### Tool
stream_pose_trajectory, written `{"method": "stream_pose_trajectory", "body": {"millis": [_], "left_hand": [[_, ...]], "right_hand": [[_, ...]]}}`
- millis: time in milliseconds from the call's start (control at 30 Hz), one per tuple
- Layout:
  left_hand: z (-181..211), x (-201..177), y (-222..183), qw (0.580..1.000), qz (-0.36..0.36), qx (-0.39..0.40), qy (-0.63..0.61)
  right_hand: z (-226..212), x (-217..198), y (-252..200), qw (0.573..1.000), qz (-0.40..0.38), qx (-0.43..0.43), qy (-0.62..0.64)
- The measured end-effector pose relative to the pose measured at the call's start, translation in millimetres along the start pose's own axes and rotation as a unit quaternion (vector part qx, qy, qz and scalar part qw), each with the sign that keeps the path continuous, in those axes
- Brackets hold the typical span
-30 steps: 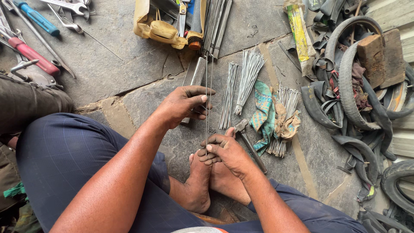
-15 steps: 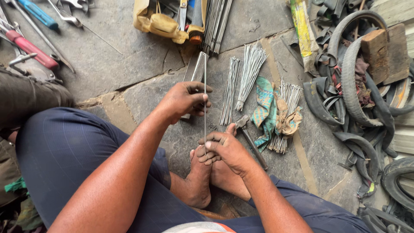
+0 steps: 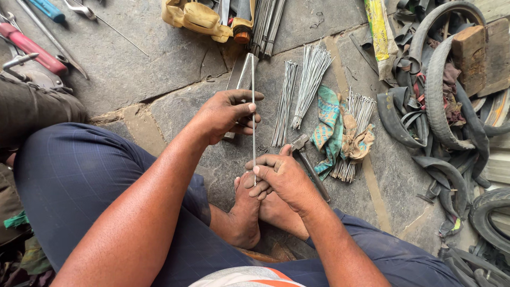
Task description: The person is straightening metal bicycle spokes by striking them with a hammer against a rectangular metal block on the floor.
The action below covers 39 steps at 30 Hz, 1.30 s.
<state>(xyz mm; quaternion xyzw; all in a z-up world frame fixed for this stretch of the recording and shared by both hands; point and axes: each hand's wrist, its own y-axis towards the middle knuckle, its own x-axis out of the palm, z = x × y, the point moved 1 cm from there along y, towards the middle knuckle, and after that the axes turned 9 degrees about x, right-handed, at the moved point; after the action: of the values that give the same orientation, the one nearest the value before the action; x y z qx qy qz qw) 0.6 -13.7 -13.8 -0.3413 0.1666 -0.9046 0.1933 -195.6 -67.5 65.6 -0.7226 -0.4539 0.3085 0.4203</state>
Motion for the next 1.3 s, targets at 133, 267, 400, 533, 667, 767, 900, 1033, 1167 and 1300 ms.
{"method": "stream_pose_trajectory", "body": {"millis": [133,267,400,533,667,767,900,1033,1167,1300], "left_hand": [[-1,0,-1,1.0,0.003,0.004,0.002],[-1,0,0,1.0,-0.001,0.008,-0.007],[-1,0,0,1.0,0.009,0.006,0.0],[-4,-2,2,1.0,0.02,-0.002,0.004],[-8,-10,6,0.988,0.077,0.017,0.135],[-9,-15,3,0.946,0.15,0.027,0.285],[-2,-22,1,0.911,0.216,-0.024,0.351],[-6,-39,0,0.853,0.29,0.04,0.433],[-17,-55,5,0.836,0.335,0.008,0.435],[-26,-65,12,0.822,0.353,-0.021,0.446]], "right_hand": [[2,-4,-1,1.0,-0.009,-0.015,-0.017],[0,-4,-4,1.0,-0.029,-0.01,0.004],[-3,-3,-4,1.0,-0.028,-0.01,-0.006],[2,-4,1,0.999,-0.026,-0.027,-0.023],[16,-21,31,0.983,0.059,-0.034,-0.168],[33,-56,73,0.94,0.217,-0.048,-0.258],[52,-108,138,0.871,0.356,-0.107,-0.32],[56,-119,179,0.813,0.417,-0.157,-0.375],[45,-99,192,0.824,0.448,-0.06,-0.341],[39,-86,193,0.836,0.447,-0.035,-0.316]]}}
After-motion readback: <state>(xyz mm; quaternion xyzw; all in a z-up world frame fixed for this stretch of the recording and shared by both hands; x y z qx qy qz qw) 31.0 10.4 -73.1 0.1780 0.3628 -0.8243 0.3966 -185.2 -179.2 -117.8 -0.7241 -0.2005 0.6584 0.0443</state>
